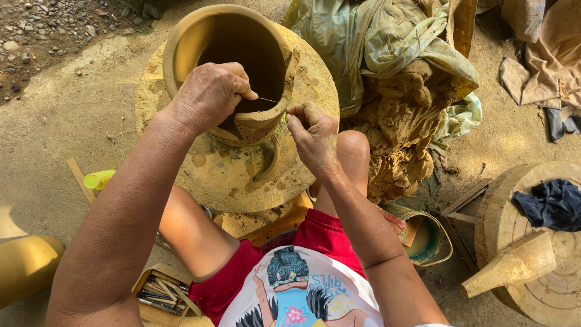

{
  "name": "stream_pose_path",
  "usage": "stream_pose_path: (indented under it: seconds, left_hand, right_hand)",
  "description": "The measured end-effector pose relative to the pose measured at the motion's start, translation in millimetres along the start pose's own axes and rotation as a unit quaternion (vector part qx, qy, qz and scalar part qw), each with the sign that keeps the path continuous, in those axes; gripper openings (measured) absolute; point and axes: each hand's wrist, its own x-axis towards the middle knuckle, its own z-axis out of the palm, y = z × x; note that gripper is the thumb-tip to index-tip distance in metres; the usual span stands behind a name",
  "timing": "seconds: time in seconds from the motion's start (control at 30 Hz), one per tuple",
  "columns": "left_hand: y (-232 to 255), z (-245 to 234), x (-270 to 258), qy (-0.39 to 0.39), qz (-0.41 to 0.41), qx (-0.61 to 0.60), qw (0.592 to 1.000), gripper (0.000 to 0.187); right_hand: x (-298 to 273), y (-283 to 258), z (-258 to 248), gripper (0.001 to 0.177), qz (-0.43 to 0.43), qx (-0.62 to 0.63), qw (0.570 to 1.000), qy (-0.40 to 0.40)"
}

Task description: The person shapes a clay vessel on a potter's wheel using hands and a thin wire tool to trim edges.

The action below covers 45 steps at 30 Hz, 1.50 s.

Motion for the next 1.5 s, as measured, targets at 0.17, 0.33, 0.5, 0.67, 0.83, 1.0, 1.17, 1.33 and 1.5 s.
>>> stream_pose_path:
  seconds: [0.17,0.33,0.5,0.67,0.83,1.0,1.17,1.33,1.5]
  left_hand:
    - [1.9,-2.1,-2.3,-0.009,-0.015,-0.002,1.0,0.014]
    - [0.6,-3.5,-4.7,-0.003,-0.007,-0.006,1.0,0.014]
    - [-1.4,-4.7,-5.1,-0.013,-0.008,0.006,1.0,0.015]
    - [-5.2,-7.1,-5.8,-0.026,-0.021,0.002,0.999,0.014]
    - [-7.1,-11.7,-7.4,-0.017,-0.015,-0.021,1.0,0.017]
    - [-9.8,-16.9,-10.0,-0.01,-0.014,-0.051,0.999,0.019]
    - [-11.4,-15.9,-8.7,-0.011,-0.021,-0.06,0.998,0.02]
    - [-12.9,-18.8,-6.5,-0.012,-0.014,-0.056,0.998,0.02]
    - [-12.9,-21.1,-6.1,-0.023,-0.037,-0.06,0.997,0.02]
  right_hand:
    - [-5.5,-4.7,2.4,0.01,0.029,0.013,1.0,0.0]
    - [-9.6,-9.8,2.5,0.01,0.079,0.078,0.994,-0.016]
    - [-12.4,-12.5,2.3,0.011,0.106,0.119,0.986,-0.04]
    - [-17.4,-13.4,8.1,0.013,0.117,0.178,0.976,-0.044]
    - [-24.6,-16.2,13.5,0.014,0.122,0.206,0.97,-0.046]
    - [-29.6,-19.8,18.3,0.015,0.13,0.239,0.961,-0.047]
    - [-31.0,-25.5,21.8,0.016,0.129,0.217,0.967,-0.039]
    - [-35.8,-29.0,24.8,0.016,0.134,0.217,0.966,-0.042]
    - [-38.2,-28.1,28.0,0.016,0.109,0.235,0.964,-0.05]
